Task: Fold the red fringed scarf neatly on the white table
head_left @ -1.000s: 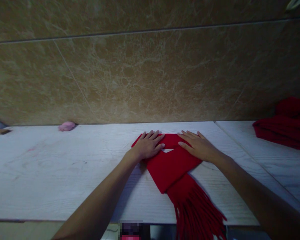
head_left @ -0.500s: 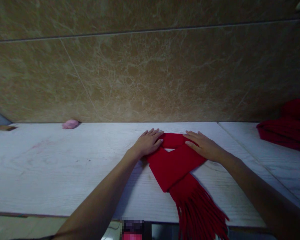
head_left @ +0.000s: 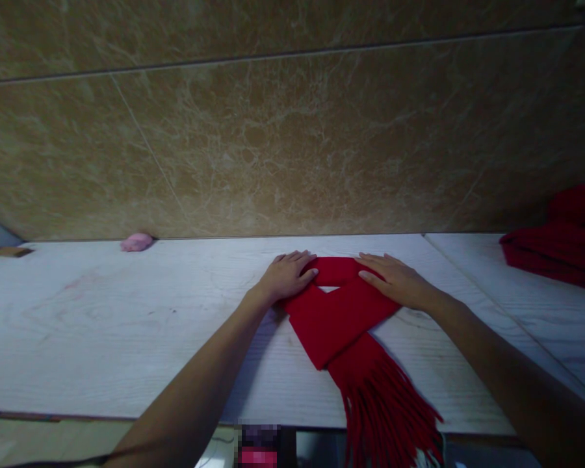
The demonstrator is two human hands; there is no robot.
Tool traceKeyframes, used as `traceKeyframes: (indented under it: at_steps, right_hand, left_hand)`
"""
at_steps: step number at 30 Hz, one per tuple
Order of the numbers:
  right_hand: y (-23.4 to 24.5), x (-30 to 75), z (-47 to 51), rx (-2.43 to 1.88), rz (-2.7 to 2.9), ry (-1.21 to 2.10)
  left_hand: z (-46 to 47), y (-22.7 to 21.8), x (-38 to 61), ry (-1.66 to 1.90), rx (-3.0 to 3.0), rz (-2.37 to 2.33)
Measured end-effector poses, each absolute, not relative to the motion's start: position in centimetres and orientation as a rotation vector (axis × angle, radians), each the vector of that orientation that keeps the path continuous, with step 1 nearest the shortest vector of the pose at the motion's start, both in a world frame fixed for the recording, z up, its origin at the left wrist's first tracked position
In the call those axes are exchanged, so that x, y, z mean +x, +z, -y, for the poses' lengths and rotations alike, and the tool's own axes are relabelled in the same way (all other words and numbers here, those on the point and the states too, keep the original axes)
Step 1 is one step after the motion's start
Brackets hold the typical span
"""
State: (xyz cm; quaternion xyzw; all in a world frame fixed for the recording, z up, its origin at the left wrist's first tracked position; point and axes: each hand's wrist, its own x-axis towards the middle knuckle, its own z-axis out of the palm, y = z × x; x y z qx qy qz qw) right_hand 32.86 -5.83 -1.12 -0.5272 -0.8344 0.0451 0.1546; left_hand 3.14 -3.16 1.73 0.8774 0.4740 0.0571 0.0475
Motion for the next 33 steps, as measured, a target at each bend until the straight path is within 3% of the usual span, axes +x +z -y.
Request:
traceKeyframes:
  at_steps: [33]
  right_hand:
    - [-1.01, 32.47, 6.22, -1.504, 2.348, 0.028]
  left_hand:
    - [2.82, 1.70, 2.73, 0.203, 2.655, -1.436]
